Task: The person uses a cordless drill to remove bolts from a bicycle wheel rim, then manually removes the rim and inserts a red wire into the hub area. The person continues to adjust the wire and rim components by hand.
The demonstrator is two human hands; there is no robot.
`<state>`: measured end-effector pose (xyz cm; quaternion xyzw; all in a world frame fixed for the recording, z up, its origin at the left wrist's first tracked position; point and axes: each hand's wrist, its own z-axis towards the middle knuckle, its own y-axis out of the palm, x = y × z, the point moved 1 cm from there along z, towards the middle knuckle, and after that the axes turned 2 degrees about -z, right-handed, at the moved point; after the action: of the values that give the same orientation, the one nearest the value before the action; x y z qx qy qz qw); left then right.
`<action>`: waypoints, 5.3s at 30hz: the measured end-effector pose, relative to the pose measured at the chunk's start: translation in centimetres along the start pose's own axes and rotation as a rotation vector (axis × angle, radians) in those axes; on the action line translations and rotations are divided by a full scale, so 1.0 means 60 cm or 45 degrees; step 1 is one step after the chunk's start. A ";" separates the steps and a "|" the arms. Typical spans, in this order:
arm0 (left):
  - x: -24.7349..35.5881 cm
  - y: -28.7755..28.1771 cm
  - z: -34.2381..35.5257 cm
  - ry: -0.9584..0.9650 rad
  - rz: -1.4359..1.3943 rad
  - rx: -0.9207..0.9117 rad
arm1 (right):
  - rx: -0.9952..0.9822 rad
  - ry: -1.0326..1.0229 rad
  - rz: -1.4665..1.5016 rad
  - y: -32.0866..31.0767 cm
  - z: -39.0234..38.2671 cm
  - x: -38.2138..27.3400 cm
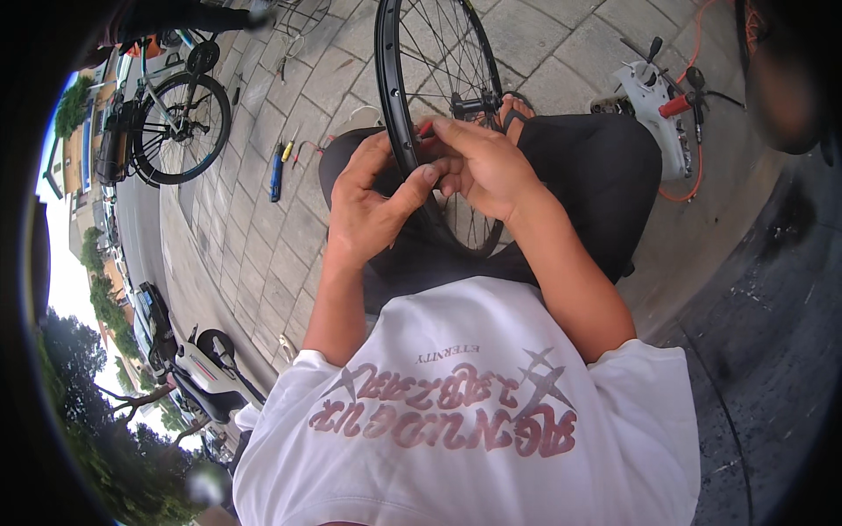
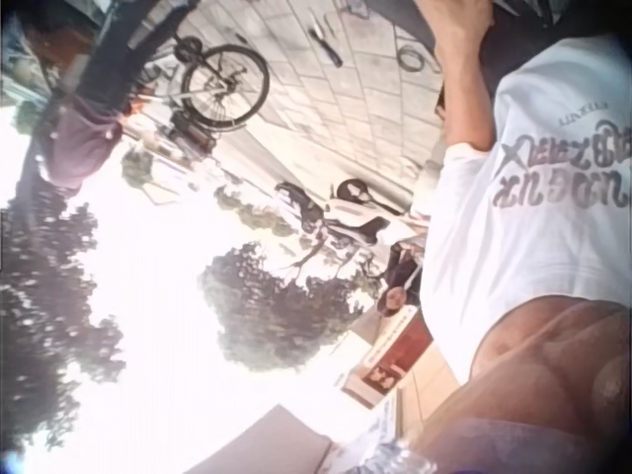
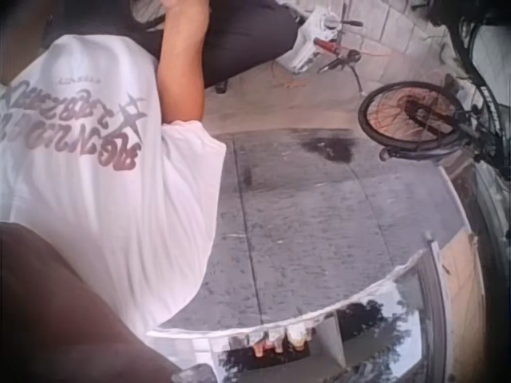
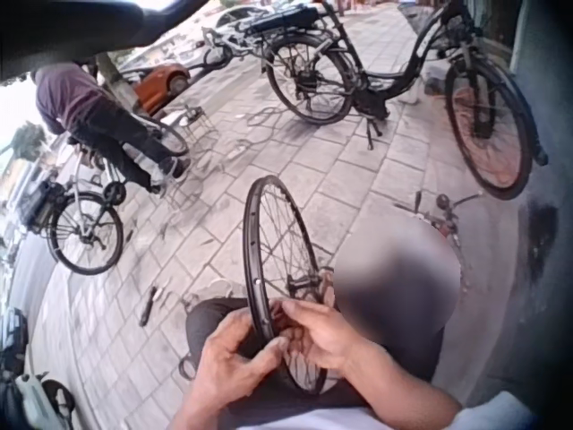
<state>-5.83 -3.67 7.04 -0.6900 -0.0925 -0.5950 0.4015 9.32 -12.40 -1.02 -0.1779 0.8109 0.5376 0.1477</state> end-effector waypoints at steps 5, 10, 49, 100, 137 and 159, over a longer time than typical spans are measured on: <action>-0.029 -0.033 -0.001 0.191 -0.109 -0.231 | 0.065 0.070 -0.039 -0.008 0.023 0.000; -0.033 -0.057 0.004 0.216 -0.162 -0.335 | 0.181 0.085 -0.018 0.024 0.026 -0.010; -0.083 0.005 0.034 0.529 0.251 0.190 | -0.239 0.006 0.117 -0.049 0.029 0.018; -0.083 0.009 0.038 0.701 0.416 0.358 | 0.011 0.059 -0.099 -0.016 0.038 -0.007; -0.094 0.023 0.034 0.707 0.398 0.393 | 0.023 0.090 -0.140 -0.019 0.036 -0.005; -0.089 0.029 0.027 0.616 0.302 0.400 | 0.003 -0.024 -0.188 -0.005 0.030 -0.007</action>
<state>-5.06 -1.88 1.52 -0.4639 -0.0038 -0.6696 0.5801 9.92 -10.81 -1.74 -0.2320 0.7948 0.5260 0.1946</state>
